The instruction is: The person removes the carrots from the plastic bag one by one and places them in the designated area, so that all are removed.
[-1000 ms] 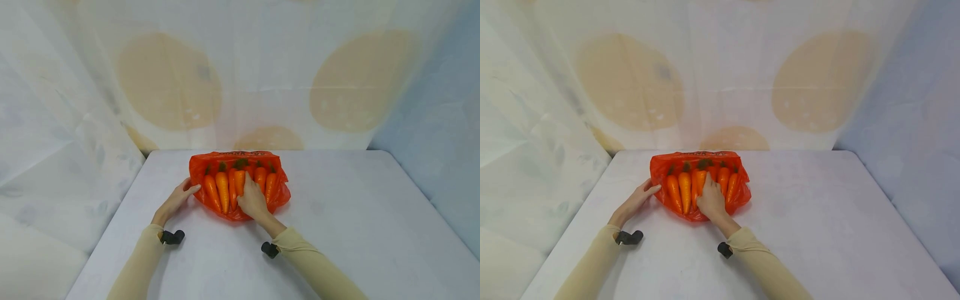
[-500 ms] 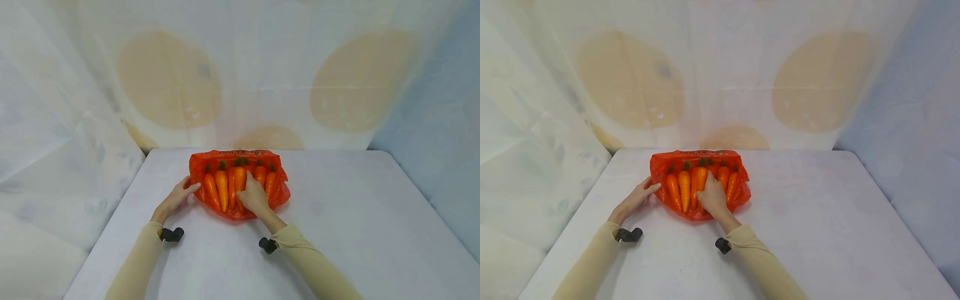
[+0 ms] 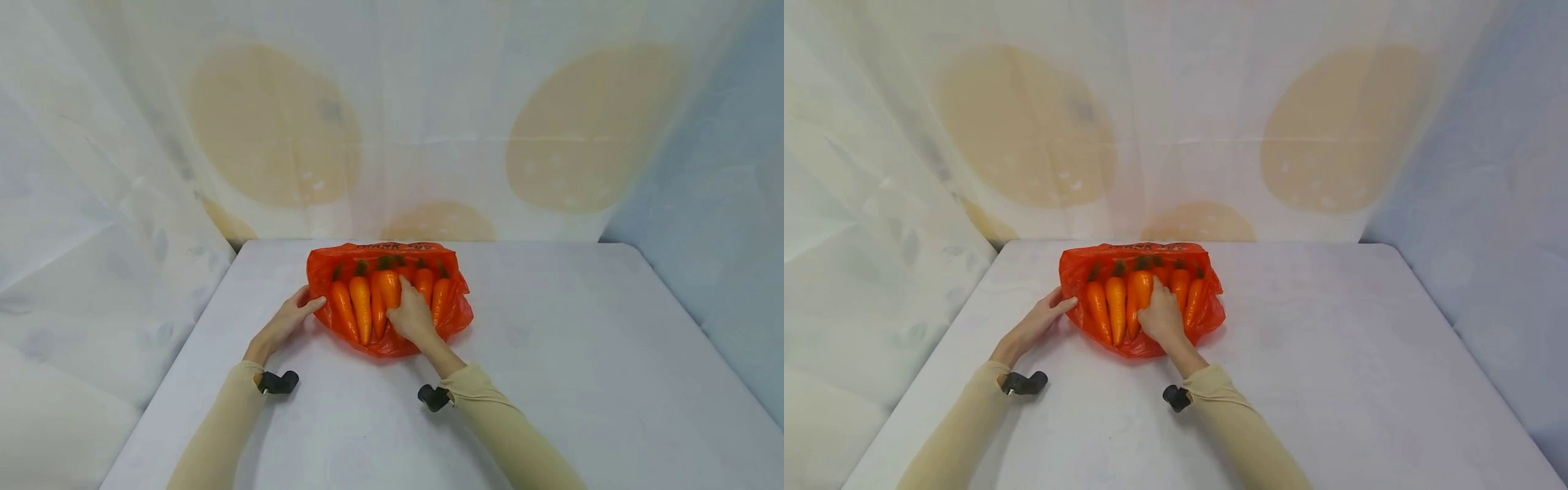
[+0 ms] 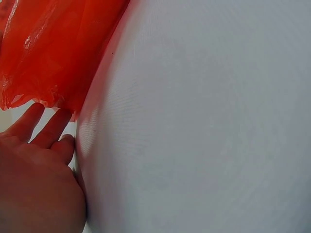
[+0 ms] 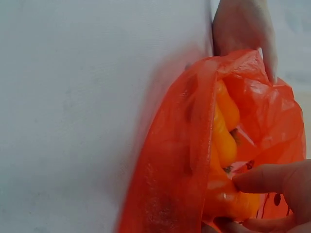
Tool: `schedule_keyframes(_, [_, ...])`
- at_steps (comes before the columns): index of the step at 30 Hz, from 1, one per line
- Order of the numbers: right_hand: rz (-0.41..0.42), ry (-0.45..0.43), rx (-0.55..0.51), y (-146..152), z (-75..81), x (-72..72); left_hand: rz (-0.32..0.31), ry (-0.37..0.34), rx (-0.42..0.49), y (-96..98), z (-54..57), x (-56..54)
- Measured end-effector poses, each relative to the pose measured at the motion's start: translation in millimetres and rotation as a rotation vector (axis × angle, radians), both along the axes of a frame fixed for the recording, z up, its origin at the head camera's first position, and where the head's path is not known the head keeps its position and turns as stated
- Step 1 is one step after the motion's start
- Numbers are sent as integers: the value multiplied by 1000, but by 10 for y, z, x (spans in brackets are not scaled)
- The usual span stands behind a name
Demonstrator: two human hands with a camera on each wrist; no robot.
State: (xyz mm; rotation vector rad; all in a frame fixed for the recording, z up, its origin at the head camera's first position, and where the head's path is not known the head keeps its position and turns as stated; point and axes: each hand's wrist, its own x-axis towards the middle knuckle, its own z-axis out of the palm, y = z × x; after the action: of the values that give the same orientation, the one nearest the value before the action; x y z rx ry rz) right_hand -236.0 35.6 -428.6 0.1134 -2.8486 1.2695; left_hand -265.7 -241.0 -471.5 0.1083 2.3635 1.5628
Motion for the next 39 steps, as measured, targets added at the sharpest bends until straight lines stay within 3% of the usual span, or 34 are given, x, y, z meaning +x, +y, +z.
schedule_keyframes(6, [15, 16, -17, 47, 46, -5, 4, 5, 13, 14, 12, 12])
schedule_keyframes(15, [48, -11, -45, 117, 88, 24, 10, 3, 27, 26, 16, 52])
schedule_keyframes(21, [66, -36, -117, 168, 162, 47, 15, 17, 34, 36, 31, 47])
schedule_keyframes(28, [110, -49, -116, 206, 173, 96, 12, 11, 37, 42, 9, 53])
schedule_keyframes(36, [143, -45, -115, 286, 252, 167, -3, -38, 66, 136, 353, 233])
schedule_keyframes(39, [156, -49, -113, 314, 262, 181, -10, -31, 60, 139, 363, 235])
